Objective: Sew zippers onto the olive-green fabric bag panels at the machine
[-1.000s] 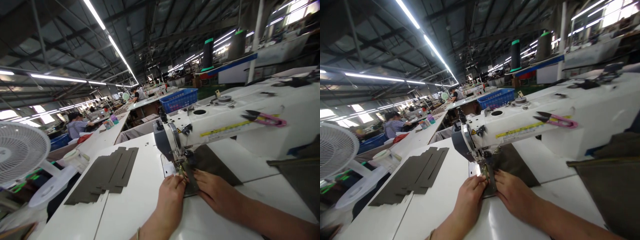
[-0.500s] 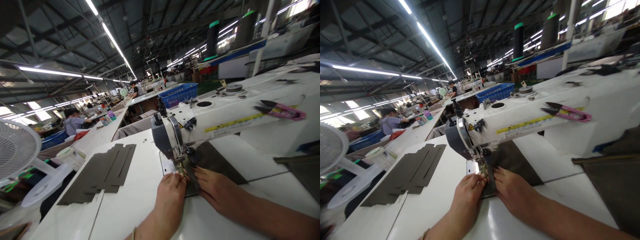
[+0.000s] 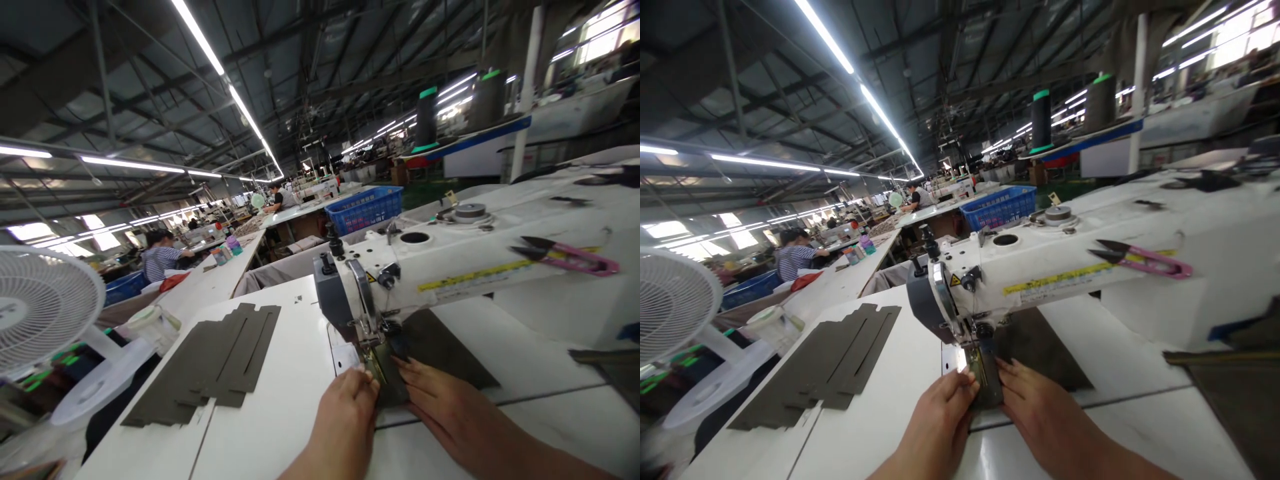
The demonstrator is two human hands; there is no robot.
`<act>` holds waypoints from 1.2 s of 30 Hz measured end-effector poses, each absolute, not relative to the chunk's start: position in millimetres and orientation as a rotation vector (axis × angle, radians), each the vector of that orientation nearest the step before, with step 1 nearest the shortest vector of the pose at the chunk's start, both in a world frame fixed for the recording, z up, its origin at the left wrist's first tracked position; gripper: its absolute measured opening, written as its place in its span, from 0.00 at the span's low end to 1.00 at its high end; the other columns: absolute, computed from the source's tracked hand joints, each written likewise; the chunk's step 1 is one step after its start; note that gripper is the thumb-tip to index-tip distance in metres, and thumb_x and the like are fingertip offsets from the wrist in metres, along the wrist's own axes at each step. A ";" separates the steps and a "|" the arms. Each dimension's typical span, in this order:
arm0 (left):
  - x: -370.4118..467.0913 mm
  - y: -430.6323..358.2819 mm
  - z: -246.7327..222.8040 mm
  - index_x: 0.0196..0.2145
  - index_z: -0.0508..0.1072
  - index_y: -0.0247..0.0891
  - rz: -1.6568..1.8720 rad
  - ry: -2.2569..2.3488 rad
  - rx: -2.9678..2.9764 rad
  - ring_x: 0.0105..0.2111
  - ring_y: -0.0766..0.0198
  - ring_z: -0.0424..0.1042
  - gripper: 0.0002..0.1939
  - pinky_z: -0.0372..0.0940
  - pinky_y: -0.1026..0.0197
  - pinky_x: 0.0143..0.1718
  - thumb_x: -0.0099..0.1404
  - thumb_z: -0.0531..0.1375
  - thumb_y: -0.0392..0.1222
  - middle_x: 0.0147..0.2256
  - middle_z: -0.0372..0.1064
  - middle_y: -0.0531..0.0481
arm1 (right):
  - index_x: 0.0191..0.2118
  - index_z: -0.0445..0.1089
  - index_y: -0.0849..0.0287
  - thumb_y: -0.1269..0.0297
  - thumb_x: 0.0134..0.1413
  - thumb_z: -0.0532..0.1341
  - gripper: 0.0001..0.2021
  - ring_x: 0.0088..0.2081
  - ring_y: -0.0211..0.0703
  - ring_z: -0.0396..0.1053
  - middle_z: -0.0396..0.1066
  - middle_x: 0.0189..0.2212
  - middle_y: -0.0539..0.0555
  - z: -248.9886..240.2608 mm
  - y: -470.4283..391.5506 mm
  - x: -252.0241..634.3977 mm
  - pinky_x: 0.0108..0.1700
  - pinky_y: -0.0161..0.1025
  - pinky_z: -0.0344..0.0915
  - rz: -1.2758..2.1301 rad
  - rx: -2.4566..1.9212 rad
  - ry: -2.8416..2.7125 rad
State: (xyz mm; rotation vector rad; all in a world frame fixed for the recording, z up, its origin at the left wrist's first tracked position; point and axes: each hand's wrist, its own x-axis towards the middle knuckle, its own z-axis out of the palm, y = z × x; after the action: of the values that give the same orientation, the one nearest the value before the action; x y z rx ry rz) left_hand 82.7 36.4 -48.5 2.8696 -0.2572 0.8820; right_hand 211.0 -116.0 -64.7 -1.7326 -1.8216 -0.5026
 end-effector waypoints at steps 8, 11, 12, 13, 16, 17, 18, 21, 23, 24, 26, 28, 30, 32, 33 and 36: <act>89.6 44.5 -59.2 0.35 0.69 0.30 1.108 -0.508 2.939 0.34 0.60 0.72 0.13 0.71 0.55 0.42 0.70 0.45 0.30 0.33 0.70 0.42 | 0.48 0.69 0.65 0.82 0.50 0.46 0.23 0.49 0.47 0.65 0.67 0.47 0.62 -67.7 -112.9 216.3 0.51 0.45 0.64 -0.505 -1.781 -1.870; 92.1 48.1 -58.3 0.37 0.69 0.30 1.100 -0.522 2.958 0.33 0.62 0.72 0.12 0.70 0.54 0.44 0.70 0.46 0.29 0.34 0.70 0.43 | 0.47 0.69 0.67 0.81 0.51 0.46 0.22 0.50 0.48 0.65 0.67 0.47 0.64 -65.6 -110.1 217.6 0.53 0.46 0.62 -0.415 -1.830 -1.882; 92.8 49.3 -56.9 0.38 0.69 0.30 1.095 -0.525 2.964 0.33 0.62 0.72 0.12 0.70 0.54 0.45 0.70 0.46 0.29 0.34 0.70 0.43 | 0.47 0.70 0.67 0.81 0.51 0.46 0.21 0.50 0.48 0.65 0.67 0.47 0.64 -64.0 -108.9 217.9 0.53 0.46 0.62 -0.383 -1.834 -1.881; 93.6 50.4 -55.1 0.38 0.68 0.30 1.086 -0.528 2.972 0.33 0.62 0.72 0.11 0.70 0.54 0.45 0.70 0.47 0.29 0.34 0.70 0.43 | 0.46 0.70 0.67 0.81 0.51 0.46 0.21 0.50 0.48 0.65 0.68 0.46 0.64 -61.8 -107.5 218.1 0.53 0.46 0.62 -0.354 -1.835 -1.874; 97.7 54.0 -50.1 0.38 0.68 0.30 1.053 -0.539 2.985 0.34 0.60 0.72 0.09 0.71 0.55 0.43 0.68 0.48 0.29 0.33 0.69 0.43 | 0.43 0.72 0.64 0.81 0.51 0.46 0.21 0.46 0.48 0.67 0.70 0.42 0.62 -53.9 -102.5 219.2 0.52 0.46 0.63 -0.282 -1.815 -1.836; 99.6 55.2 -49.2 0.37 0.68 0.29 1.055 -0.540 2.979 0.35 0.59 0.72 0.09 0.71 0.55 0.42 0.68 0.49 0.29 0.33 0.69 0.42 | 0.43 0.72 0.63 0.81 0.51 0.46 0.21 0.45 0.47 0.68 0.70 0.41 0.62 -51.4 -100.8 219.9 0.52 0.45 0.64 -0.270 -1.802 -1.822; 101.6 56.6 -48.9 0.37 0.68 0.29 1.060 -0.540 2.973 0.35 0.58 0.71 0.08 0.71 0.56 0.41 0.68 0.49 0.29 0.33 0.69 0.42 | 0.42 0.72 0.62 0.80 0.51 0.46 0.20 0.43 0.47 0.69 0.71 0.39 0.61 -49.4 -99.0 220.8 0.51 0.45 0.65 -0.259 -1.786 -1.813; 107.5 60.9 -51.4 0.37 0.68 0.27 1.096 -0.536 2.955 0.34 0.58 0.71 0.08 0.71 0.56 0.41 0.67 0.50 0.28 0.32 0.68 0.42 | 0.40 0.72 0.61 0.78 0.53 0.45 0.19 0.40 0.47 0.69 0.71 0.37 0.60 -47.8 -94.3 224.9 0.49 0.43 0.66 -0.240 -1.757 -1.775; 110.7 63.5 -54.4 0.36 0.68 0.27 1.121 -0.529 2.944 0.34 0.58 0.71 0.08 0.71 0.57 0.41 0.67 0.49 0.28 0.31 0.68 0.42 | 0.39 0.72 0.61 0.77 0.54 0.45 0.18 0.39 0.46 0.69 0.71 0.36 0.60 -50.4 -92.0 228.2 0.47 0.42 0.67 -0.257 -1.765 -1.743; 112.0 64.7 -55.9 0.36 0.68 0.28 1.142 -0.523 2.932 0.34 0.58 0.71 0.09 0.71 0.57 0.41 0.67 0.49 0.28 0.31 0.68 0.43 | 0.39 0.71 0.61 0.77 0.54 0.45 0.18 0.39 0.46 0.69 0.71 0.37 0.60 -52.4 -91.2 229.7 0.46 0.42 0.67 -0.276 -1.770 -1.733; 114.1 66.6 -58.5 0.35 0.68 0.29 1.160 -0.505 2.914 0.34 0.59 0.71 0.08 0.71 0.58 0.40 0.68 0.50 0.29 0.32 0.68 0.43 | 0.41 0.71 0.61 0.76 0.54 0.46 0.18 0.40 0.47 0.69 0.70 0.37 0.60 -56.3 -90.1 232.3 0.45 0.41 0.67 -0.326 -1.767 -1.715; 115.5 67.9 -60.6 0.34 0.68 0.30 1.174 -0.490 2.899 0.33 0.59 0.71 0.08 0.71 0.58 0.40 0.68 0.50 0.29 0.32 0.68 0.44 | 0.42 0.70 0.61 0.76 0.54 0.46 0.18 0.40 0.47 0.69 0.70 0.38 0.60 -59.1 -89.3 233.9 0.44 0.40 0.68 -0.356 -1.756 -1.691; 116.1 68.8 -62.1 0.33 0.68 0.30 1.170 -0.488 2.897 0.32 0.60 0.71 0.09 0.71 0.58 0.41 0.68 0.50 0.29 0.32 0.68 0.44 | 0.43 0.70 0.60 0.75 0.55 0.46 0.18 0.39 0.46 0.69 0.70 0.38 0.59 -60.4 -88.6 234.8 0.43 0.39 0.68 -0.369 -1.746 -1.671; 116.4 69.3 -62.9 0.33 0.68 0.31 1.160 -0.480 2.901 0.32 0.61 0.71 0.08 0.71 0.58 0.41 0.67 0.50 0.29 0.31 0.68 0.45 | 0.42 0.70 0.59 0.75 0.56 0.45 0.18 0.36 0.45 0.70 0.71 0.37 0.59 -60.7 -87.7 235.4 0.42 0.38 0.68 -0.383 -1.746 -1.661; 116.4 69.5 -63.1 0.33 0.68 0.31 1.141 -0.471 2.906 0.32 0.61 0.71 0.07 0.70 0.58 0.42 0.67 0.51 0.29 0.31 0.68 0.45 | 0.41 0.70 0.60 0.75 0.56 0.45 0.17 0.35 0.45 0.70 0.71 0.36 0.59 -60.8 -87.3 235.7 0.42 0.38 0.68 -0.394 -1.747 -1.662; 116.8 69.9 -64.3 0.33 0.68 0.32 1.099 -0.445 2.906 0.32 0.61 0.71 0.07 0.70 0.58 0.42 0.67 0.51 0.28 0.31 0.69 0.45 | 0.41 0.70 0.61 0.74 0.58 0.45 0.17 0.34 0.46 0.70 0.70 0.35 0.60 -61.8 -86.7 236.5 0.41 0.39 0.69 -0.401 -1.762 -1.673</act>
State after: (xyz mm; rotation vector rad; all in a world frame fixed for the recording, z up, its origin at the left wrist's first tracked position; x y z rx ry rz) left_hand 116.8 69.9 -64.3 2.9055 -0.4451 1.0990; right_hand 236.5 -86.7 -61.8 -1.7622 -1.6729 -0.4014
